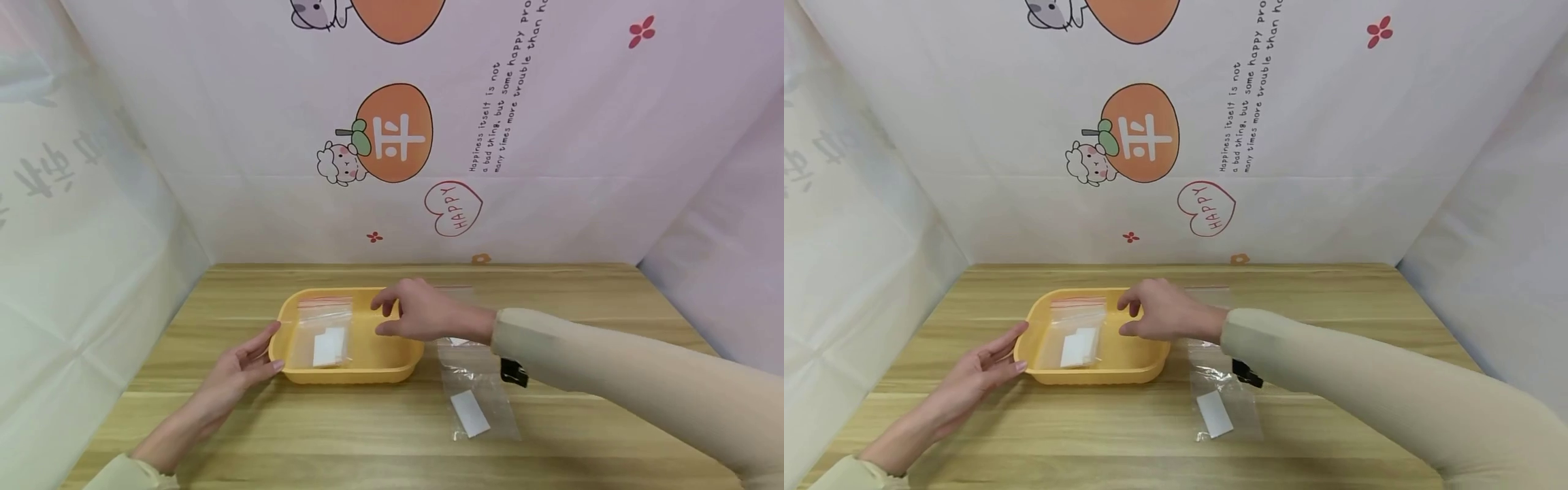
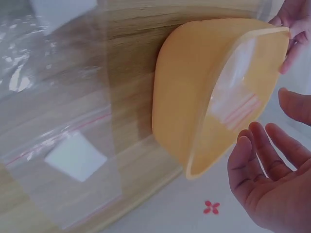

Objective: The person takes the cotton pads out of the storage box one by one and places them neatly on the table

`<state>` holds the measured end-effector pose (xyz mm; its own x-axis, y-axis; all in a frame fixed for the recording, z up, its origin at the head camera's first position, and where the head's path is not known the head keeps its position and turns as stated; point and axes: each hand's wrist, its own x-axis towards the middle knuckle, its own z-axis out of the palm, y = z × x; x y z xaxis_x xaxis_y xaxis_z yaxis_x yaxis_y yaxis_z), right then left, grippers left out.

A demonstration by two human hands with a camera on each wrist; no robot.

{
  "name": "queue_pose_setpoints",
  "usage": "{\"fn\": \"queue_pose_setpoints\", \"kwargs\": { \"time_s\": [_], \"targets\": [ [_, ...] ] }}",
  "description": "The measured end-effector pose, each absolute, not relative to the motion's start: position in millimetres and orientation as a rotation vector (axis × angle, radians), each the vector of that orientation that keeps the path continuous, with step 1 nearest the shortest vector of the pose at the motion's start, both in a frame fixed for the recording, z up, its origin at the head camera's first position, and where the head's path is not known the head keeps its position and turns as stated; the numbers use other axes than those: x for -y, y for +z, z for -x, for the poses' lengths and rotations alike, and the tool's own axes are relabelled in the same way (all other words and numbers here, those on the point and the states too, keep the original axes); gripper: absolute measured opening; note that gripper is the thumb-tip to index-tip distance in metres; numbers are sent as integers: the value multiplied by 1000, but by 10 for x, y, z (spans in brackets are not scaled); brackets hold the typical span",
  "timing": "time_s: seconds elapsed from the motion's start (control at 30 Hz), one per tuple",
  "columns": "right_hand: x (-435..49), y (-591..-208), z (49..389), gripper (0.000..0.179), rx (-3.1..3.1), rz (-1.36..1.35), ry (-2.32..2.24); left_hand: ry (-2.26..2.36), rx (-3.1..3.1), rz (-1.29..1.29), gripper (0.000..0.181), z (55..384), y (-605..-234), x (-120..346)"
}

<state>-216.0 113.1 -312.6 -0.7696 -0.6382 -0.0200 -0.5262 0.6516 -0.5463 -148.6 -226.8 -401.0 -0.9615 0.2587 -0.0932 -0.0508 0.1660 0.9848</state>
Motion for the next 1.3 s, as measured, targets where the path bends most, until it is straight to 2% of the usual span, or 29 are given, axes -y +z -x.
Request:
{"fn": "queue_pose_setpoints", "kwargs": {
  "time_s": [0.3,0.57,0.93,1.07,1.2,1.3],
  "targets": [
    [-775,-3288,2407,53,-2620,917,-633,1874,-2192,-194,81,1505,-4022,2302],
    [-574,-3503,2449,63,-2541,883,-695,1893,-2170,-182,79,1499,-4032,2299],
    [-460,-3647,2513,65,-2560,832,-666,1888,-2155,-194,79,1502,-4003,2287],
    [-470,-3691,2540,57,-2542,826,-696,1891,-2153,-193,78,1503,-4000,2282],
    [-487,-3723,2566,33,-2515,807,-728,1898,-2148,-196,77,1506,-3997,2285],
    [-490,-3729,2575,42,-2498,812,-728,1898,-2150,-188,78,1508,-3995,2289]
  ]
}}
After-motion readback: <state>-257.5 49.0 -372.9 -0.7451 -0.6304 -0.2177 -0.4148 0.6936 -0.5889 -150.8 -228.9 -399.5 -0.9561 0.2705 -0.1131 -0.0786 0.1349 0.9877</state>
